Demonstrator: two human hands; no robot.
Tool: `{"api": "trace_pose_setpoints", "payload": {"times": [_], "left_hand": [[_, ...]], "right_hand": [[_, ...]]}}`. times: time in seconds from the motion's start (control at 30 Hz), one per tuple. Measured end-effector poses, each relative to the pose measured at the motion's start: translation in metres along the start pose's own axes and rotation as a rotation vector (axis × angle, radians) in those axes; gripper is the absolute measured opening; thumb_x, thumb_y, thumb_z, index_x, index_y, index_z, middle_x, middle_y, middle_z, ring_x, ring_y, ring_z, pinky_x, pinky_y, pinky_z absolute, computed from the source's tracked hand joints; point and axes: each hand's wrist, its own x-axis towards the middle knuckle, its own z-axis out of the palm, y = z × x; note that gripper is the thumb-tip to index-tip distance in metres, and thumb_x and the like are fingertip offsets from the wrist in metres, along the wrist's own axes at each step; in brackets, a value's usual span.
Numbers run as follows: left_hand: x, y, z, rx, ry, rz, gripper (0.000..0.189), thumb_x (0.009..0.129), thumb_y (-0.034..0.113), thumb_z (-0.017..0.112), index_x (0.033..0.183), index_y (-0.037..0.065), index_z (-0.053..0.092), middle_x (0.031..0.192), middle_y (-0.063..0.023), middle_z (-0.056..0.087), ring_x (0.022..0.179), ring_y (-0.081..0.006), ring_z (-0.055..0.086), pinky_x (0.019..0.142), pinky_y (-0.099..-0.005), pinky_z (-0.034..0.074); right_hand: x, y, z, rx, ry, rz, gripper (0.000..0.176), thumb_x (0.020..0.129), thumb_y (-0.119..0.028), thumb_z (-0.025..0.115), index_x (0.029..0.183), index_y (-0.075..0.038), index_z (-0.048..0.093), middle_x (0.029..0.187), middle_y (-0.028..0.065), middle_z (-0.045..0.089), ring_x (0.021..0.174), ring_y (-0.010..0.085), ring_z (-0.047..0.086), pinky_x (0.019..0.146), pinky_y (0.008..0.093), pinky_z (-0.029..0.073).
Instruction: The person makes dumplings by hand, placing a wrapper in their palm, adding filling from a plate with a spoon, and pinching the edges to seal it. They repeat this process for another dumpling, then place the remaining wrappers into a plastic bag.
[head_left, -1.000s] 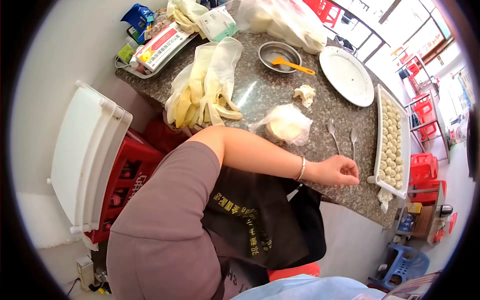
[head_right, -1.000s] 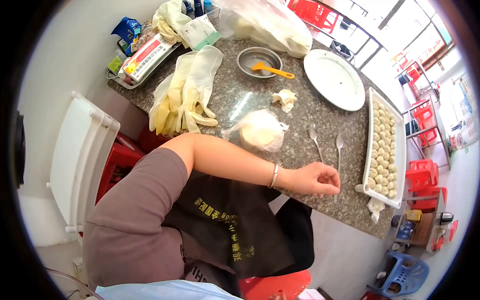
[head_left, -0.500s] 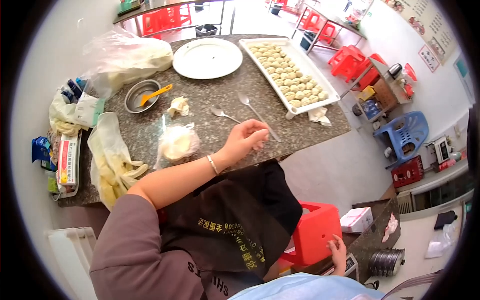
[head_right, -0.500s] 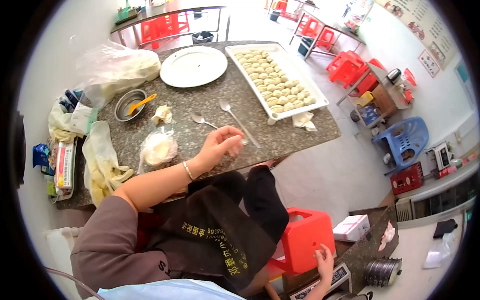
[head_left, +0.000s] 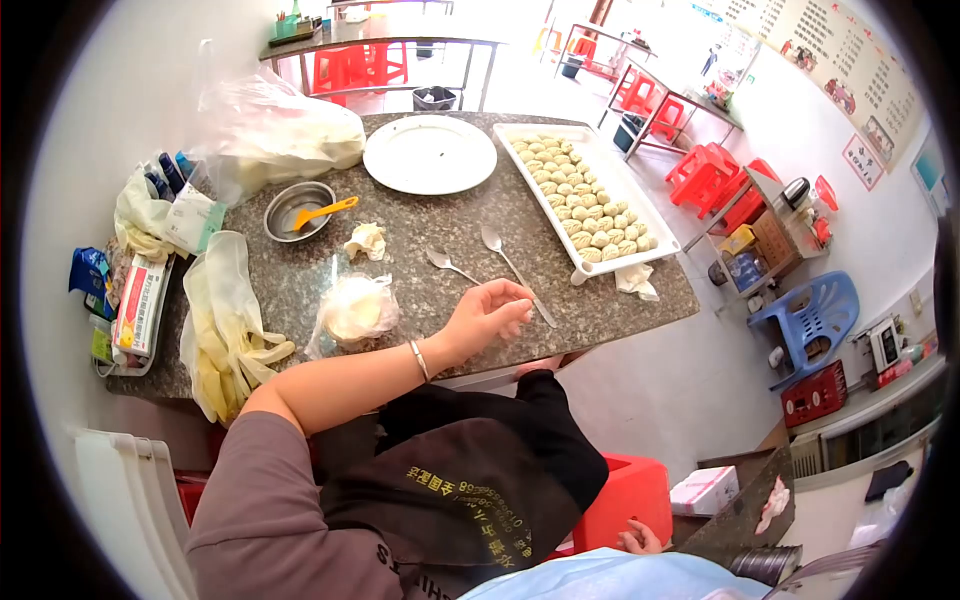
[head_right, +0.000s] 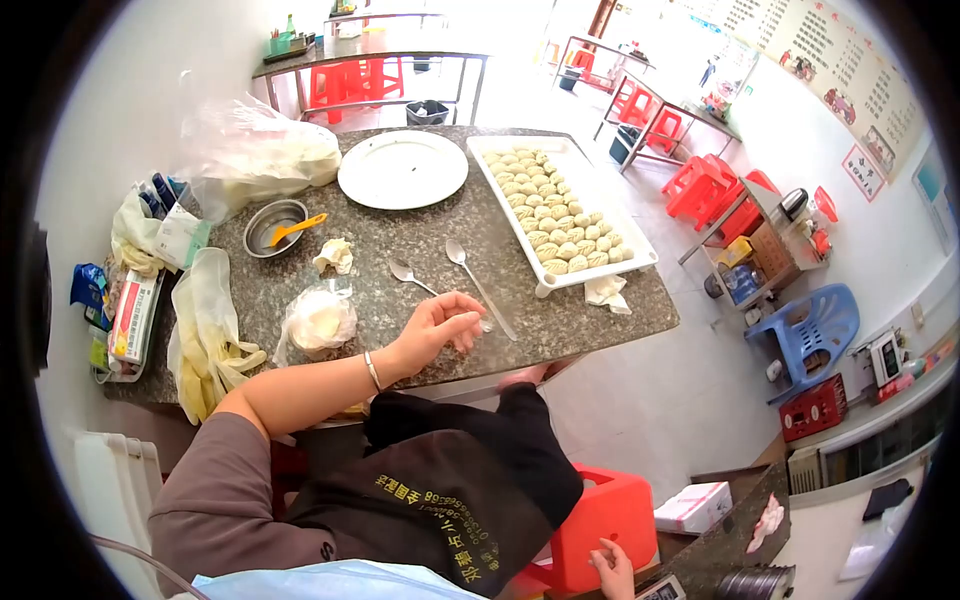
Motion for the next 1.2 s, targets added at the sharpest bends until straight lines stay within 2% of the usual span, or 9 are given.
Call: {"api": "trace_pose_setpoints", "payload": {"times": [0.47,0.57,0.7,0.77,0.83,0.87,0.93,1.03,1.2], "left_hand": [[-0.001,0.004,0.003,0.017,-0.017,0.002,0.024,0.093,0.017,0.056,0.11,0.0,0.058,0.088,-0.006,0.066,0.07,-0.0079,0.06,0.064,-0.0217,0.048],[-0.001,0.004,0.003,-0.001,-0.021,-0.028,0.023,0.092,0.02,0.059,0.106,0.002,0.058,0.088,-0.004,0.064,0.071,-0.0069,0.057,0.064,-0.0219,0.048],[-0.002,0.004,0.004,0.014,-0.023,-0.032,0.023,0.092,0.02,0.059,0.107,0.002,0.058,0.088,-0.0045,0.064,0.071,-0.0074,0.058,0.064,-0.022,0.048],[-0.001,0.002,0.003,-0.001,-0.03,-0.012,0.022,0.092,0.019,0.059,0.107,0.002,0.058,0.088,-0.0046,0.064,0.072,-0.0074,0.058,0.065,-0.0218,0.048],[-0.001,0.002,0.003,-0.003,-0.033,-0.01,0.022,0.092,0.019,0.059,0.107,0.002,0.058,0.088,-0.0045,0.064,0.072,-0.0074,0.058,0.065,-0.0219,0.048],[-0.001,0.002,0.004,-0.008,-0.032,-0.007,0.021,0.092,0.018,0.059,0.106,0.002,0.058,0.088,-0.0044,0.064,0.072,-0.0074,0.058,0.065,-0.022,0.048],[-0.002,0.004,0.005,0.008,-0.026,-0.01,0.021,0.093,0.017,0.058,0.108,0.002,0.058,0.088,-0.0049,0.065,0.071,-0.0072,0.058,0.065,-0.0216,0.048],[-0.001,0.003,0.004,0.023,-0.022,0.005,0.021,0.093,0.015,0.056,0.108,0.001,0.058,0.087,-0.0052,0.066,0.07,-0.0071,0.059,0.065,-0.0214,0.048],[-0.001,0.0,0.004,0.024,-0.035,0.002,0.019,0.094,0.013,0.054,0.108,0.0,0.057,0.085,-0.0044,0.065,0.07,-0.0072,0.059,0.065,-0.0209,0.047]], "right_hand": [[0.023,0.05,0.0,-0.089,-0.007,-0.06,0.038,0.09,-0.012,0.062,0.123,0.003,0.05,0.085,0.0062,0.061,0.072,0.0112,0.06,0.07,0.0251,0.05],[0.033,0.067,-0.007,0.116,-0.096,-0.005,0.037,0.09,-0.012,0.062,0.123,0.002,0.05,0.083,0.0055,0.06,0.07,0.0103,0.059,0.07,0.0249,0.049],[0.071,0.135,-0.042,0.9,-0.585,0.27,0.036,0.09,-0.012,0.062,0.122,0.002,0.051,0.082,0.0047,0.059,0.068,0.0092,0.057,0.069,0.0247,0.048],[0.069,0.139,-0.044,1.019,-0.685,0.344,0.036,0.09,-0.011,0.062,0.121,0.002,0.051,0.082,0.0045,0.059,0.067,0.0089,0.056,0.069,0.0247,0.048],[0.034,0.085,-0.021,0.485,-0.25,0.043,0.034,0.09,-0.011,0.062,0.119,0.003,0.051,0.078,0.0028,0.056,0.065,0.0072,0.052,0.069,0.0241,0.046],[0.019,0.055,-0.007,0.488,-0.25,0.043,0.034,0.09,-0.011,0.062,0.119,0.003,0.051,0.078,0.0028,0.056,0.065,0.0072,0.052,0.069,0.0241,0.046],[-0.001,0.011,0.014,-0.069,0.032,-0.033,0.035,0.091,-0.011,0.061,0.121,0.004,0.05,0.08,0.0044,0.059,0.07,0.0085,0.056,0.071,0.0246,0.047],[-0.001,0.018,0.016,-0.022,0.03,-0.148,0.037,0.091,-0.011,0.06,0.123,0.004,0.05,0.085,0.0063,0.062,0.076,0.0104,0.059,0.075,0.0256,0.048],[-0.019,-0.029,0.018,-0.147,-0.012,-0.08,0.038,0.088,-0.012,0.063,0.122,0.002,0.054,0.089,0.0093,0.065,0.082,0.0136,0.061,0.076,0.0274,0.049]]}}
